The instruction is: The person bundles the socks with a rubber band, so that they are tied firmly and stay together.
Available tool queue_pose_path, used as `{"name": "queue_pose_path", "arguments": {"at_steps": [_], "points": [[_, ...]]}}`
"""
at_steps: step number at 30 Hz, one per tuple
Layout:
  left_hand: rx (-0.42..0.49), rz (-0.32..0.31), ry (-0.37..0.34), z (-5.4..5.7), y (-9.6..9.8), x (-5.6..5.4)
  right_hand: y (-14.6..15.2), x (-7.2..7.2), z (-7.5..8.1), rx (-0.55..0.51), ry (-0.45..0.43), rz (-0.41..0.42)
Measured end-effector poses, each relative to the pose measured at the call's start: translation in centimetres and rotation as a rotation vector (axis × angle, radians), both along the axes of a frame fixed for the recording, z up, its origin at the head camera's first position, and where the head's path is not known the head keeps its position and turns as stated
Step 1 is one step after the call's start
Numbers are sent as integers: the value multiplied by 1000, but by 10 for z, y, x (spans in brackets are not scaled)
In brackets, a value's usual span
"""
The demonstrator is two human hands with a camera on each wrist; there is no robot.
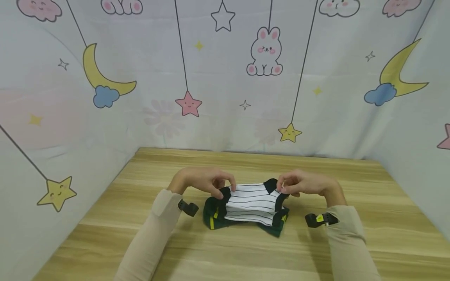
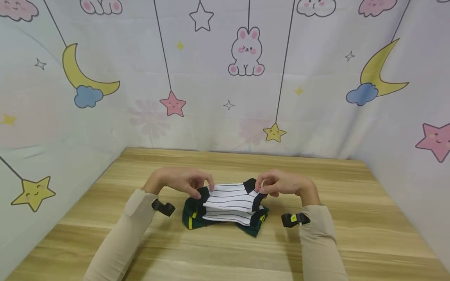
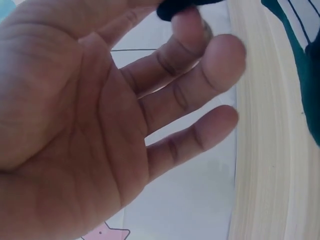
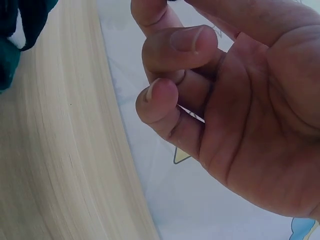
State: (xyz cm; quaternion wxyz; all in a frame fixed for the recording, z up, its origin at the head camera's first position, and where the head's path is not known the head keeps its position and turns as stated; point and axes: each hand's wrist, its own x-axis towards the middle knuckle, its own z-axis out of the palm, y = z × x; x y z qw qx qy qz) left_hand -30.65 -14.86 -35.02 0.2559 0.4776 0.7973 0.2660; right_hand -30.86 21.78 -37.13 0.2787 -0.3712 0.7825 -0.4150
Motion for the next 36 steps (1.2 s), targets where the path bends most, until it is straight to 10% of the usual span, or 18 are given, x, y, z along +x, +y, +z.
{"name": "queue_pose_path", "arguments": {"at_steps": [16, 36], "points": [[-124, 2, -113, -5, 6, 1, -6, 1, -2, 81, -109, 88], [-204, 71, -58, -13, 13, 4, -12, 8, -6, 207, -183, -5]]}}
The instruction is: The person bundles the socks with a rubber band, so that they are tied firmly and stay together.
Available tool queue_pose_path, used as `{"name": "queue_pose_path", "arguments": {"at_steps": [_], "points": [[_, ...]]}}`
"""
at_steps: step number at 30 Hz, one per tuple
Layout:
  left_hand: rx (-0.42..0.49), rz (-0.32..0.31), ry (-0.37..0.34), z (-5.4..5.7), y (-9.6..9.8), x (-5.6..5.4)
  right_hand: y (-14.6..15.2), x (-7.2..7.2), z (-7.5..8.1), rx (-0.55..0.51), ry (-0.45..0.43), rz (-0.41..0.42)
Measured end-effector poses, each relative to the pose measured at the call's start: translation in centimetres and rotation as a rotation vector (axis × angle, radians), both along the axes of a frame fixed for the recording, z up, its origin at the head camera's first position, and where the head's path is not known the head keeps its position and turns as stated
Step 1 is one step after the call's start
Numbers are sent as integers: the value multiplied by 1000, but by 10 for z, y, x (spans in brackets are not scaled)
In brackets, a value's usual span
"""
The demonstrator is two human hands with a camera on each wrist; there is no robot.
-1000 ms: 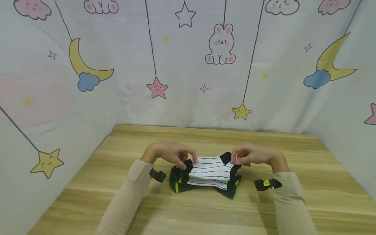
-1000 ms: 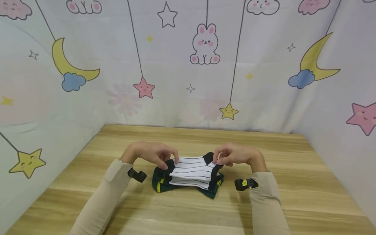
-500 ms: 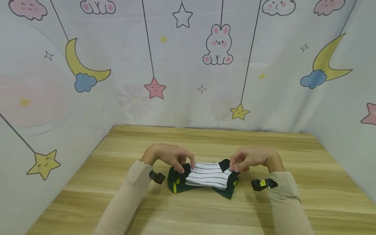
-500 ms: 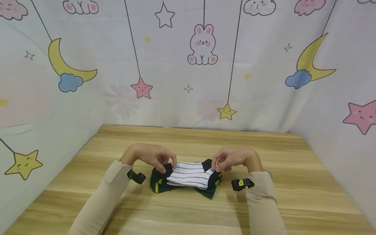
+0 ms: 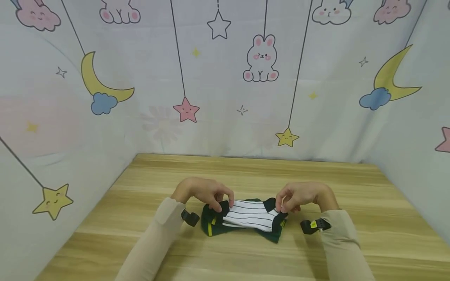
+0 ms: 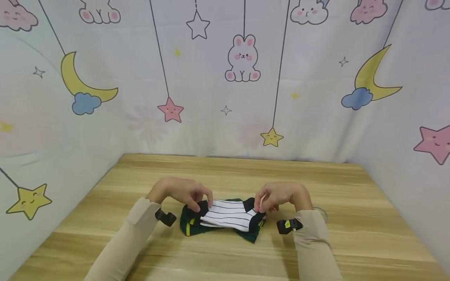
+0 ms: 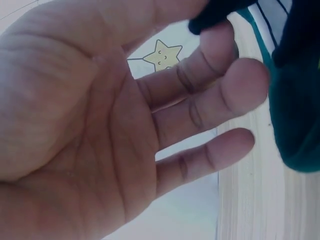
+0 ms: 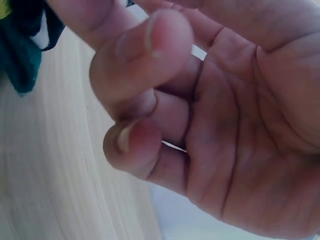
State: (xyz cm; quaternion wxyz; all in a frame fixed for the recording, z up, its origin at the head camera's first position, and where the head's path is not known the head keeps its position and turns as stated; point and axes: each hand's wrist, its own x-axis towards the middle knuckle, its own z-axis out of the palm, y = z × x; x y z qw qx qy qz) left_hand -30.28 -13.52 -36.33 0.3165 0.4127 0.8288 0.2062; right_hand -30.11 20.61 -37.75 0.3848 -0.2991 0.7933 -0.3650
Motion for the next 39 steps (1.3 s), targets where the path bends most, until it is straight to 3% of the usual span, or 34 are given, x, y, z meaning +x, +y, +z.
{"name": "queue_pose_path", "arguments": {"at_steps": [13, 21, 32, 39], "points": [[-92, 37, 26, -5, 0, 7, -12, 3, -5, 77, -3, 1], [-129, 31, 54, -5, 6, 4, -14, 4, 2, 165, 12, -30], [-158, 64, 21, -11, 5, 4, -20, 7, 0, 283, 44, -73], [-155, 65, 19, -14, 6, 2, -21, 7, -1, 299, -48, -131]]}}
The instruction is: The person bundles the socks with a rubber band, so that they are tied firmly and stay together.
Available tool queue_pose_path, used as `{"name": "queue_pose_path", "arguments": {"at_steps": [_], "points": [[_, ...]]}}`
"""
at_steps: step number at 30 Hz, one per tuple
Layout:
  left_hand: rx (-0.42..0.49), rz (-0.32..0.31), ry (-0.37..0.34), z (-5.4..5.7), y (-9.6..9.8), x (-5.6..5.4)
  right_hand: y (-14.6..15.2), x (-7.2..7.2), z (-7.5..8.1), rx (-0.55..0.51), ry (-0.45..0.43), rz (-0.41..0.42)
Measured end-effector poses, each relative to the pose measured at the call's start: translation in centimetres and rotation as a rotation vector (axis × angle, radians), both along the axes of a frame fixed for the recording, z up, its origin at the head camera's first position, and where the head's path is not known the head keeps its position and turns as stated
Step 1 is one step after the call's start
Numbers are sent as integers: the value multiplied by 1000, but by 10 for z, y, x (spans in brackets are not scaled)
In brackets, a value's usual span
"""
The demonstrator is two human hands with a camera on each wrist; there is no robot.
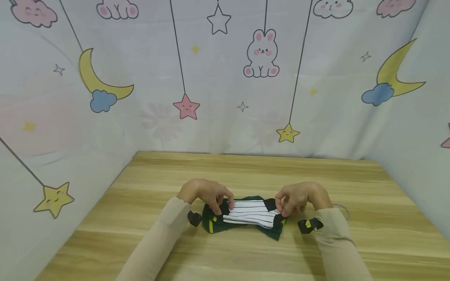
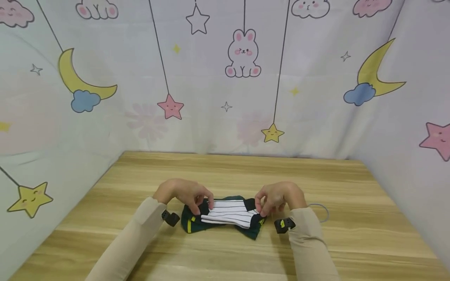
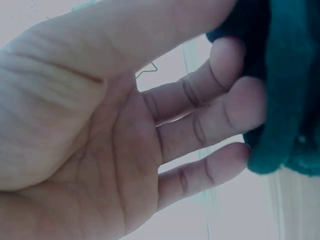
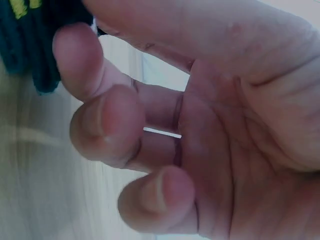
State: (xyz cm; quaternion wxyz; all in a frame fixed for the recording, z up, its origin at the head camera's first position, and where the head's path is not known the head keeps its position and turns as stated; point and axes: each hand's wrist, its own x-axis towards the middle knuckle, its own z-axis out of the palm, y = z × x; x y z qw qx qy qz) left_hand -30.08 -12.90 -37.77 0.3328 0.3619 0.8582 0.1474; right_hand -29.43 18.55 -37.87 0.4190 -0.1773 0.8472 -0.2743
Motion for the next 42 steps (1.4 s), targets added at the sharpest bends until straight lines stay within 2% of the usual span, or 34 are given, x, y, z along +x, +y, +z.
{"name": "queue_pose_path", "arguments": {"at_steps": [8, 15, 22, 28, 36, 42], "points": [[-15, -10, 17, -2, 3, -2, 2, -4, -2, -19, 76, 66], [-22, 14, 22, -2, 3, -2, -2, -4, -3, -35, 83, 62], [-25, 20, 26, -2, 2, -2, -7, -4, -5, 2, 118, 49], [-26, 48, 23, -1, 2, -1, -13, -4, -5, -13, 148, 97], [-38, 84, 66, 0, 2, -1, -15, -7, -10, -37, 272, 143], [-15, 114, 111, -2, -3, -5, -16, -11, -18, -90, 486, 133]]}}
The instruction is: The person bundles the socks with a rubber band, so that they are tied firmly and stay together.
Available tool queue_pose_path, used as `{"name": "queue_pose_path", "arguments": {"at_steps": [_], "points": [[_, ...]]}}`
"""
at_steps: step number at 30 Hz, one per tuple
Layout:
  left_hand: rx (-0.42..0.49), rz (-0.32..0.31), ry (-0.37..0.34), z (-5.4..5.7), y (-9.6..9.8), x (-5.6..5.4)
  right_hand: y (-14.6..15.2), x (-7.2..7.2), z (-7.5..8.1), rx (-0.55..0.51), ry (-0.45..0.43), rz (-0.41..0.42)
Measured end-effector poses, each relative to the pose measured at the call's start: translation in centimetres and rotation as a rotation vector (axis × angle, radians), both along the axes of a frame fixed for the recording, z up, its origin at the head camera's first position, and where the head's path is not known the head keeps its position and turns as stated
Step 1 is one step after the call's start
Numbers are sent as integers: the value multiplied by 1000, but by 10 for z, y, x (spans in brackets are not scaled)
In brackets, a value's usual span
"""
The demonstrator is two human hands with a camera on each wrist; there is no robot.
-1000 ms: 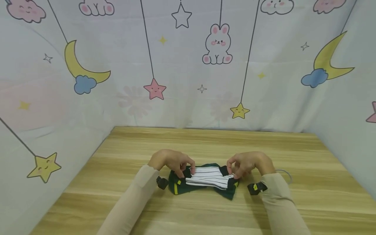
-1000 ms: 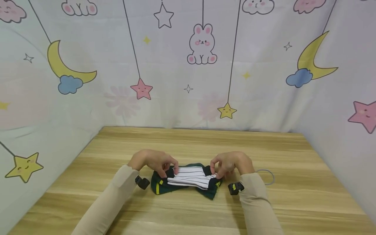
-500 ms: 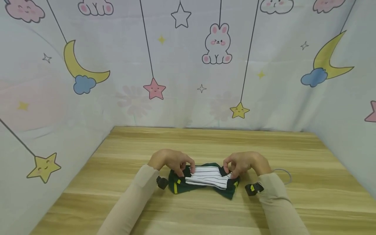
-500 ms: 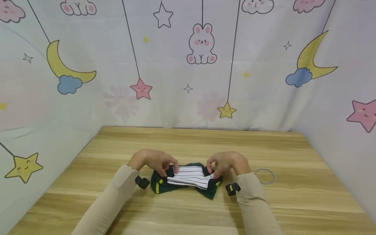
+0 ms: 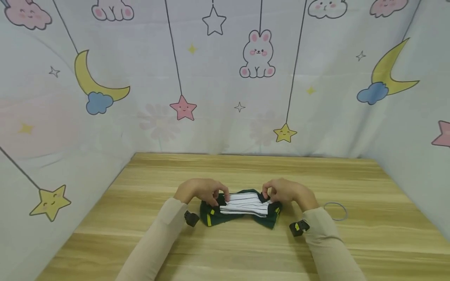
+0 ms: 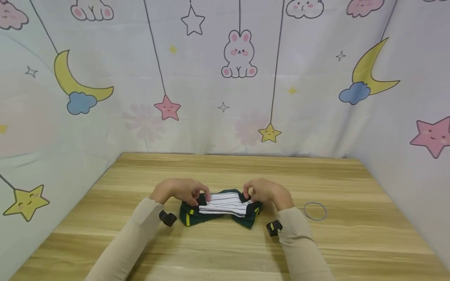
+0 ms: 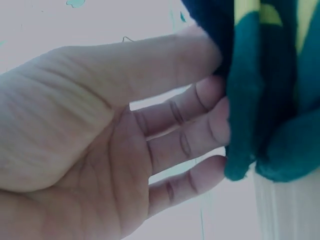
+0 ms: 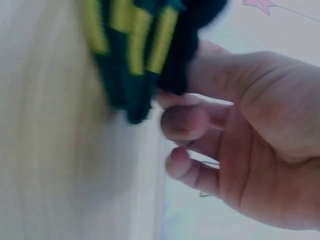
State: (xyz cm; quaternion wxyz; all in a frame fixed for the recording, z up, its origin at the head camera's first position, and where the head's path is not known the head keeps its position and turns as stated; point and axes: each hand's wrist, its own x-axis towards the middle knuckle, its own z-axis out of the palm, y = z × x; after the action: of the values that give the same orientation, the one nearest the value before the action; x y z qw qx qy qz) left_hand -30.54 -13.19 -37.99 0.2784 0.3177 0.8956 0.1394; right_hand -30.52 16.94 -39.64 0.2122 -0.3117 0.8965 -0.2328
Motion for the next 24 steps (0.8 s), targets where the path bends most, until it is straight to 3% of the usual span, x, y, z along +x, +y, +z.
{"name": "queue_pose_path", "arguments": {"at_steps": [6, 24], "points": [[15, 7, 24, -3, -5, -2, -4, -1, -5, -23, 74, -49], [-31, 31, 40, 3, -4, -1, 2, -5, -2, -30, 54, -21]]}}
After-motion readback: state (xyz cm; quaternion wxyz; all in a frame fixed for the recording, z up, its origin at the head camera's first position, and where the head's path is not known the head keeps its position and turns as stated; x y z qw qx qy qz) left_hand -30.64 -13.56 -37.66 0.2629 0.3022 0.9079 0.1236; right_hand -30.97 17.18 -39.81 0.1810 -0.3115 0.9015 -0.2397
